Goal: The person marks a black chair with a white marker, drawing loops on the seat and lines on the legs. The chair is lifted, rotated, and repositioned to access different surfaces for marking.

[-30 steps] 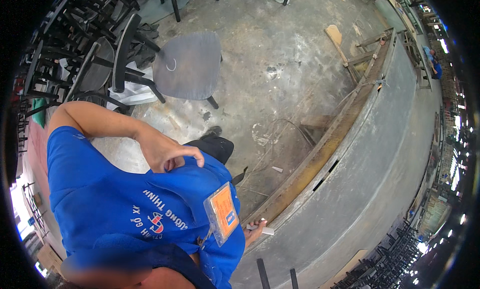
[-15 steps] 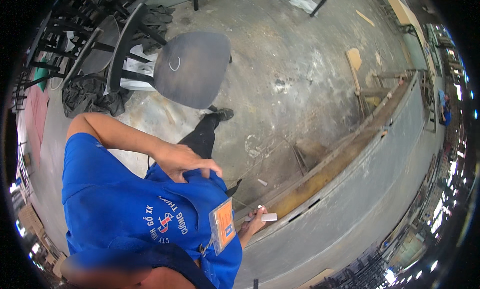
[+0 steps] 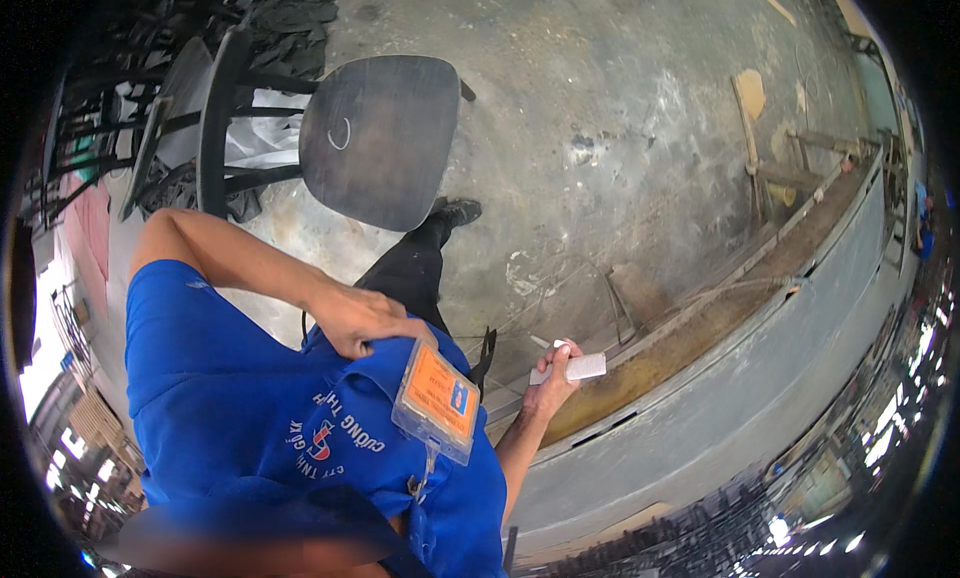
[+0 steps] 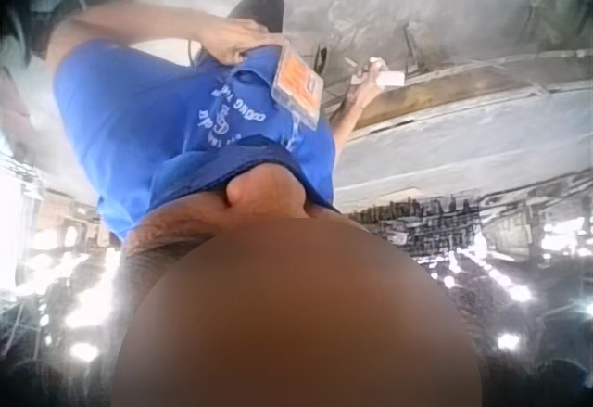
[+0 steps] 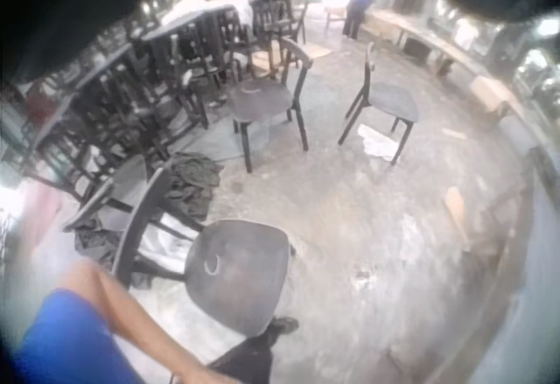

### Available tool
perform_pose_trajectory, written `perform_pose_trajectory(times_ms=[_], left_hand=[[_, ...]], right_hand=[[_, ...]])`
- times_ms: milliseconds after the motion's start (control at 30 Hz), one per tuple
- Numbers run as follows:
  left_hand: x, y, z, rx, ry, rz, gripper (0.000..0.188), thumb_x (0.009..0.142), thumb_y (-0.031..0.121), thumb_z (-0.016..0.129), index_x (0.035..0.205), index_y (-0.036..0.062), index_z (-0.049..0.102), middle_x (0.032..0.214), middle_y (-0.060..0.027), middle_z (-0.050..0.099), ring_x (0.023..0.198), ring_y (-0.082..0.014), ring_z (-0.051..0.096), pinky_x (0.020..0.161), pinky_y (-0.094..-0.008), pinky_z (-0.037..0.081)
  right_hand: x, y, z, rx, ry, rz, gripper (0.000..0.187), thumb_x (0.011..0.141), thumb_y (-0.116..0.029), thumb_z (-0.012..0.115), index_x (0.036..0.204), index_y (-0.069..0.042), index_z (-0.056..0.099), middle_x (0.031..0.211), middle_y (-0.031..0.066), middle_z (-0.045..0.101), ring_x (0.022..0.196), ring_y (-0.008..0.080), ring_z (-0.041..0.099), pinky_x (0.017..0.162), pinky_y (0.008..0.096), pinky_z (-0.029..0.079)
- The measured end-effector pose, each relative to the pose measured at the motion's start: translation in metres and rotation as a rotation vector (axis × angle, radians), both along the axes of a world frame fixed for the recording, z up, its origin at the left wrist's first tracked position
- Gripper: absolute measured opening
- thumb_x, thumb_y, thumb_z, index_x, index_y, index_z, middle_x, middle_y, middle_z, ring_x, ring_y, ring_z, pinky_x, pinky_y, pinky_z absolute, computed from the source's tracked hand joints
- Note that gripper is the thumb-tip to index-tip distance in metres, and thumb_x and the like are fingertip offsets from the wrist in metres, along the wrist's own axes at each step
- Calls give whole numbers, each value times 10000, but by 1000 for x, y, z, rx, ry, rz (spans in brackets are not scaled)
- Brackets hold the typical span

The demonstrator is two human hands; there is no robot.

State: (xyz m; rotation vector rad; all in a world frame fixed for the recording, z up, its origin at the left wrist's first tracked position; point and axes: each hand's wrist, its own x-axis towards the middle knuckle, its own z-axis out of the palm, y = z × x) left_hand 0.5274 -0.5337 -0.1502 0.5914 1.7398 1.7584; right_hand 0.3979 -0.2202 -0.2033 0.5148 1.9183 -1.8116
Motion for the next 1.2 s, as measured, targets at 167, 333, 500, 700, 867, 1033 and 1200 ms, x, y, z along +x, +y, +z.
perform_pose_trajectory(times_ms=[167, 333, 500, 700, 867, 1033, 1200], left_hand=[[-38, -3, -11, 4, -18, -253, 706, 678, 21, 560, 1325, 83, 284, 970, -214, 574, 838, -385, 589, 756, -457, 459], [-77, 41, -7, 115, -252, -506, 775, 740, -34, 600, 1397, 98, 210, 1268, -205, 461, 1088, -318, 557, 868, -395, 454], [-84, 134, 16, 236, -391, -729, 901, 728, 95, 747, 1420, 112, 169, 1362, -185, 393, 1277, -288, 395, 987, -373, 395], [-68, 244, 46, -190, -9, -1091, 737, 740, 85, 679, 1344, 112, 257, 1269, -203, 481, 1174, -370, 489, 937, -452, 437], [-84, 308, 52, -271, -53, -1406, 989, 751, 103, 695, 1476, 148, 23, 1277, -192, 517, 1051, -311, 592, 898, -378, 467], [-126, 354, 1, -139, -374, -1207, 890, 816, 73, 681, 1469, 158, 82, 1096, -118, 614, 943, -200, 608, 854, -337, 490], [-191, 432, -106, -118, -19, -72, 687, 843, 140, 668, 1397, 117, 262, 1059, -95, 609, 961, -172, 588, 830, -326, 491]], right_hand=[[34, 32, -9, 65, -87, -133, 256, 862, -207, 655, 1021, -32, 556, 724, 7, 478, 627, 83, 451, 485, 224, 369], [93, 85, -12, 83, -87, -367, 213, 866, -165, 642, 999, -21, 558, 744, 16, 509, 608, 77, 455, 476, 229, 364], [177, 138, -10, 26, 15, -721, 186, 867, -160, 640, 978, -31, 565, 748, 11, 516, 603, 75, 454, 474, 232, 362], [320, 193, -41, -1, -28, -1075, 237, 850, -189, 666, 982, -27, 555, 757, 18, 543, 589, 84, 461, 478, 234, 361], [414, 205, -81, -193, -80, -1391, 245, 859, -238, 656, 983, -63, 539, 715, -2, 511, 586, 103, 473, 477, 250, 387], [427, 234, -98, -251, -15, -1579, 246, 869, -262, 641, 983, -74, 530, 745, 8, 513, 620, 107, 484, 477, 248, 388], [362, 288, -109, -262, 91, -1709, 260, 874, -256, 632, 1037, -83, 527, 794, 14, 535, 636, 107, 495, 488, 249, 396]])
